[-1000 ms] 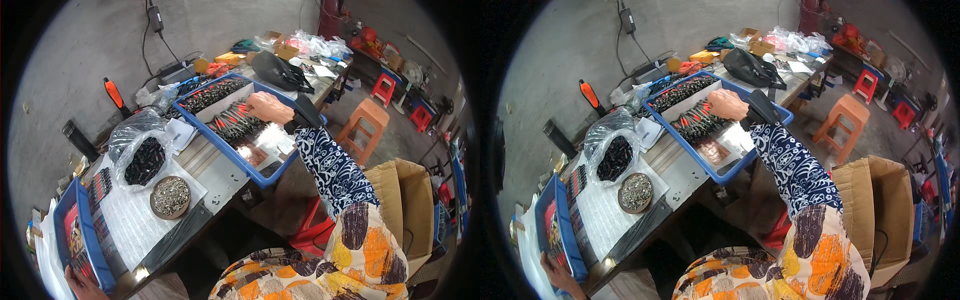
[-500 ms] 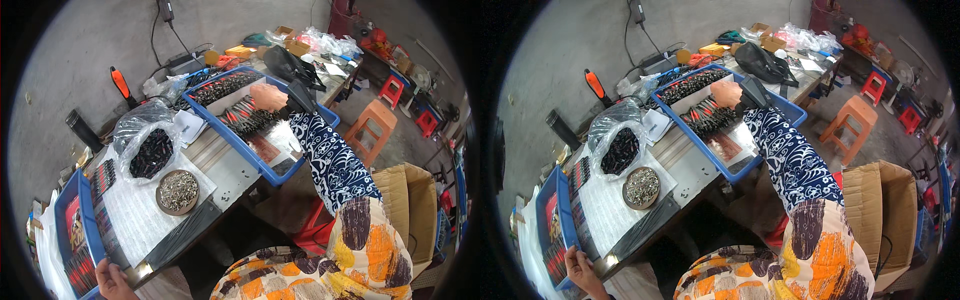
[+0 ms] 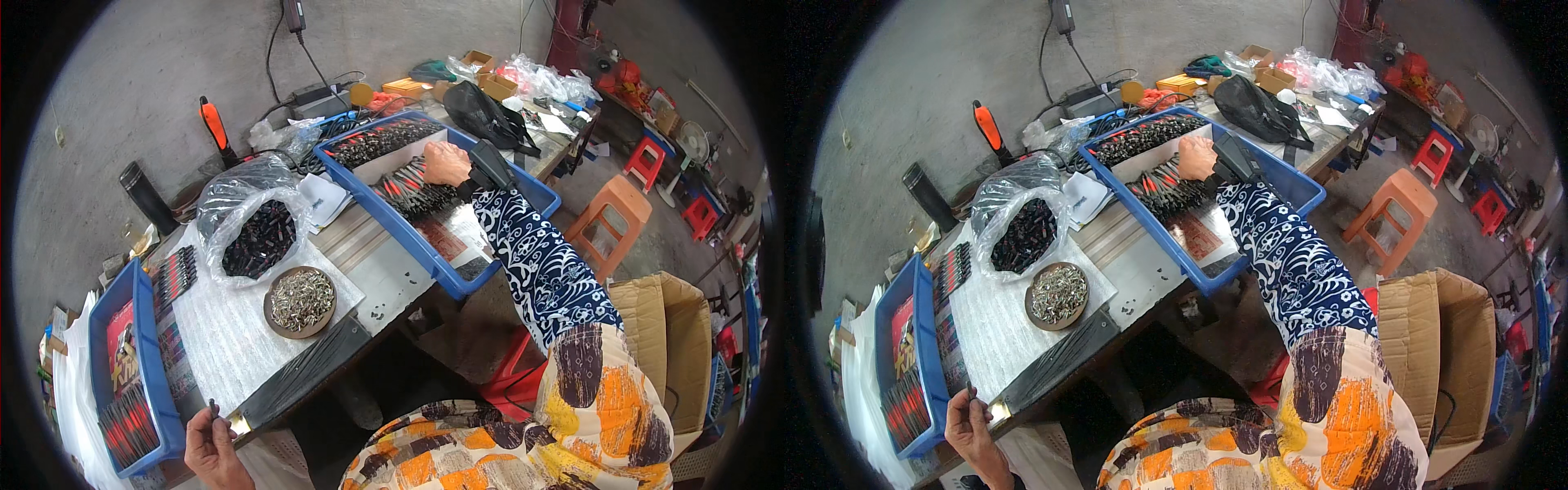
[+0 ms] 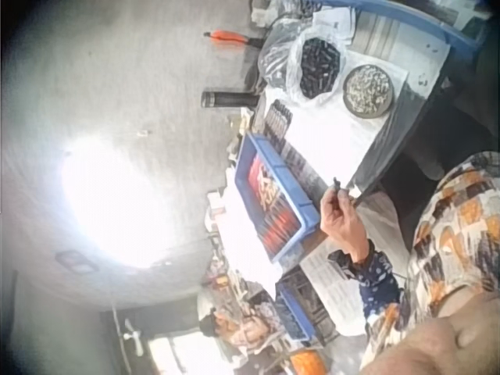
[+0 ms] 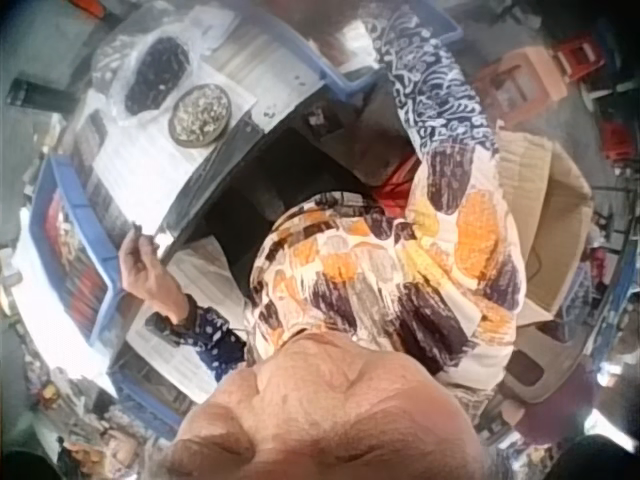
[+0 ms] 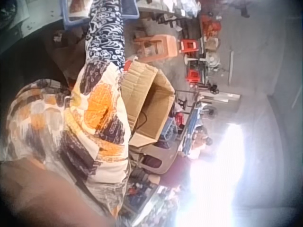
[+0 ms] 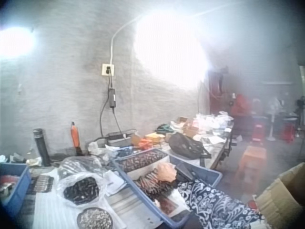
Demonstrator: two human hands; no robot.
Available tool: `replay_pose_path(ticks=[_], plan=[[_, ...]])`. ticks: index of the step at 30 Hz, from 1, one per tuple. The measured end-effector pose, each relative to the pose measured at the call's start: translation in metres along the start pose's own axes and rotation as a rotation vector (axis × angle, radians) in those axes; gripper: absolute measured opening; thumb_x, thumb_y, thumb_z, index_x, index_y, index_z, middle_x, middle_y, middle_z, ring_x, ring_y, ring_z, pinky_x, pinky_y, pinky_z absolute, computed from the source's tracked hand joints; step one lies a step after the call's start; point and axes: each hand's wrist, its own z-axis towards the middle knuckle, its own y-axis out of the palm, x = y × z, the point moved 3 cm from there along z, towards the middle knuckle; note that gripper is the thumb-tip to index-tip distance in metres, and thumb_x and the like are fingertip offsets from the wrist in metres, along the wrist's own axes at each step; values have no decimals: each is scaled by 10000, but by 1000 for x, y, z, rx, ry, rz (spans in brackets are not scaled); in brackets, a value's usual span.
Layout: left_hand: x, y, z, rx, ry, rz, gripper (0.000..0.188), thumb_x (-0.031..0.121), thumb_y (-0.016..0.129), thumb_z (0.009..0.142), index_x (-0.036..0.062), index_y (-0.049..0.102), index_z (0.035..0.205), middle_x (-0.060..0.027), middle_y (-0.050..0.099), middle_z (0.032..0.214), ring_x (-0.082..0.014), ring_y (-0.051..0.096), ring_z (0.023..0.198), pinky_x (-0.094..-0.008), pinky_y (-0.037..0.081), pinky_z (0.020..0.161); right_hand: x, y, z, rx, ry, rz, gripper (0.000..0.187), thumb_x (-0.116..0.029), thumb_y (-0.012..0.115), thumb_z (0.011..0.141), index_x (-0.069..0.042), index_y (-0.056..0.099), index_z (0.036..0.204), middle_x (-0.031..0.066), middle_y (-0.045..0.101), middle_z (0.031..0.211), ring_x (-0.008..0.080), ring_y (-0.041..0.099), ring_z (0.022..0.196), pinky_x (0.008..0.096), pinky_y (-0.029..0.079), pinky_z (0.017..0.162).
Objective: The person assembles small lock cylinders at a workbench. They pick up a cylinder, insert a metal pin, and use a hammer to tap it into place. The person repeats this process with multiple cylinders, placing finished units into a blue tray.
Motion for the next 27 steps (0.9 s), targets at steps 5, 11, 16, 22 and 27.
replay_pose_path(ticks=[5, 11, 16, 22, 27], plan=[[-12, 2, -4, 0, -3, 29, 112, 18, 593, 942, -32, 630, 1035, -22, 602, 847, -62, 520, 668, -207, 436, 583, 2, 6, -3, 9, 41, 23, 206, -145, 622, 735, 4, 676, 866, 238, 682, 972, 400, 668, 955, 470, 551, 822], [-11, 8, -11, -20, -8, -9, 113, 8, 592, 940, -25, 637, 1039, -25, 619, 844, -52, 550, 682, -198, 452, 574, 5, 10, 9, -28, -106, -69, 98, -92, 616, 716, -18, 657, 766, 223, 679, 802, 399, 685, 822, 481, 548, 688], [-5, 14, -16, -20, -48, -55, 119, -2, 587, 937, -41, 629, 1042, -39, 631, 829, -68, 577, 714, -209, 476, 616, 8, 18, 16, -73, 42, -131, 253, -202, 717, 721, -29, 670, 898, 207, 693, 896, 376, 691, 889, 475, 563, 752], [2, 14, -17, -52, -124, -138, 145, -63, 608, 882, -65, 644, 1022, -82, 673, 845, -105, 624, 753, -212, 490, 684, 2, -30, 1, 27, 68, -18, 219, -136, 699, 701, 44, 670, 823, 190, 680, 711, 305, 702, 626, 413, 574, 594], [0, 21, -18, -154, -276, -421, 161, -8, 638, 892, -55, 647, 1045, -114, 699, 852, -116, 659, 688, -170, 462, 522, -74, -85, -46, -75, -141, 669, 134, 23, 561, 742, 55, 577, 871, 39, 542, 644, 83, 523, 459, 245, 405, 404]])
